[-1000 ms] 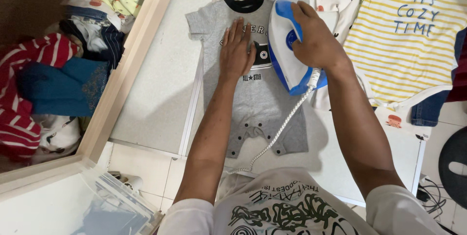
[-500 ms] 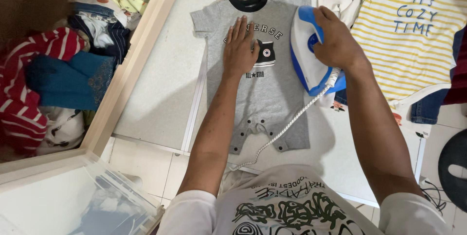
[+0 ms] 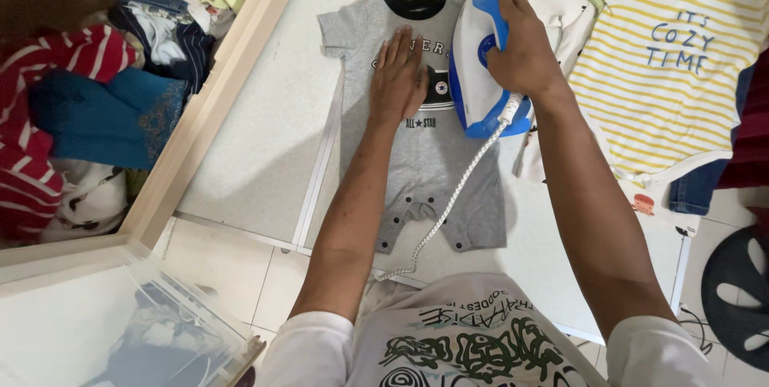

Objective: The person irons a gray baby onesie on a white ironing board, flipping it over to smooth both sides. They then retrieve a yellow patterned baby onesie from a drawer and iron it as well.

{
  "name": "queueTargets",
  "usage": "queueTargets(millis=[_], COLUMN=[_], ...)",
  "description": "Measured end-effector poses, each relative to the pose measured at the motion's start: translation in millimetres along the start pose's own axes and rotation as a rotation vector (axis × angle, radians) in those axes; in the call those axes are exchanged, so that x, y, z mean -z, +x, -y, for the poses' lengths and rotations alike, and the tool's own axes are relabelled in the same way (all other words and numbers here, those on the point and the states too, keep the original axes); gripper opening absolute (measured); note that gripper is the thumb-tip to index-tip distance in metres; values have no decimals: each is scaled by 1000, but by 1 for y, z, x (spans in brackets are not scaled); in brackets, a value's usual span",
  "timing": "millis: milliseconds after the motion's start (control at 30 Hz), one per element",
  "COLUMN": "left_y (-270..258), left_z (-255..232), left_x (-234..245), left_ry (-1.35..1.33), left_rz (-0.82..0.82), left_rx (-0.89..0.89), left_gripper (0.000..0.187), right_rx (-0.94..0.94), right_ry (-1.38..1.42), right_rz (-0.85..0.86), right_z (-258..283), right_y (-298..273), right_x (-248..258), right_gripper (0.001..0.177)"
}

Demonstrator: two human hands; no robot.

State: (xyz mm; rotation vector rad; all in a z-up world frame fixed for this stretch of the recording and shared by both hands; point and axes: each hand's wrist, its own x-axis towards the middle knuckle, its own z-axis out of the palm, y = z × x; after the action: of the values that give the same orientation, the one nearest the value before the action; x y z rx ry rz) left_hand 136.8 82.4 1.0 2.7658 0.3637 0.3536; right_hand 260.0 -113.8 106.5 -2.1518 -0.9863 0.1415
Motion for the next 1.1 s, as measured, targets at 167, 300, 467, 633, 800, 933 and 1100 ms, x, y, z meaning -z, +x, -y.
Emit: queueTargets(millis=[167, 300, 467, 633, 800, 933, 1100], left_y=[0, 1, -1, -2, -1, -3, -3], left_z=[1, 0, 0, 0, 0, 1, 2], left_x=[-3, -2, 1, 1, 1, 2, -3], left_ry=[16, 17, 13, -29, -16, -15, -18], left_rz=[8, 54, 14, -10, -30, -51, -91], left_rx=[16, 35, 15, 12, 11, 0, -19], left_gripper=[53, 55, 55, 55, 53, 54, 54], right_rx=[53, 47, 69, 41, 8, 1, 9], right_ry=[-4, -28, -77, -132, -155, -57, 20], right_rz=[-27, -14, 35, 9, -2, -50, -30], right_z=[-2, -7, -21, -33, -17, 6, 23], right_y=[14, 18, 15, 3, -6, -12, -4], right_x=[-30, -31, -7, 7, 9, -2, -20], right_gripper=[76, 79, 79, 78, 76, 78, 79])
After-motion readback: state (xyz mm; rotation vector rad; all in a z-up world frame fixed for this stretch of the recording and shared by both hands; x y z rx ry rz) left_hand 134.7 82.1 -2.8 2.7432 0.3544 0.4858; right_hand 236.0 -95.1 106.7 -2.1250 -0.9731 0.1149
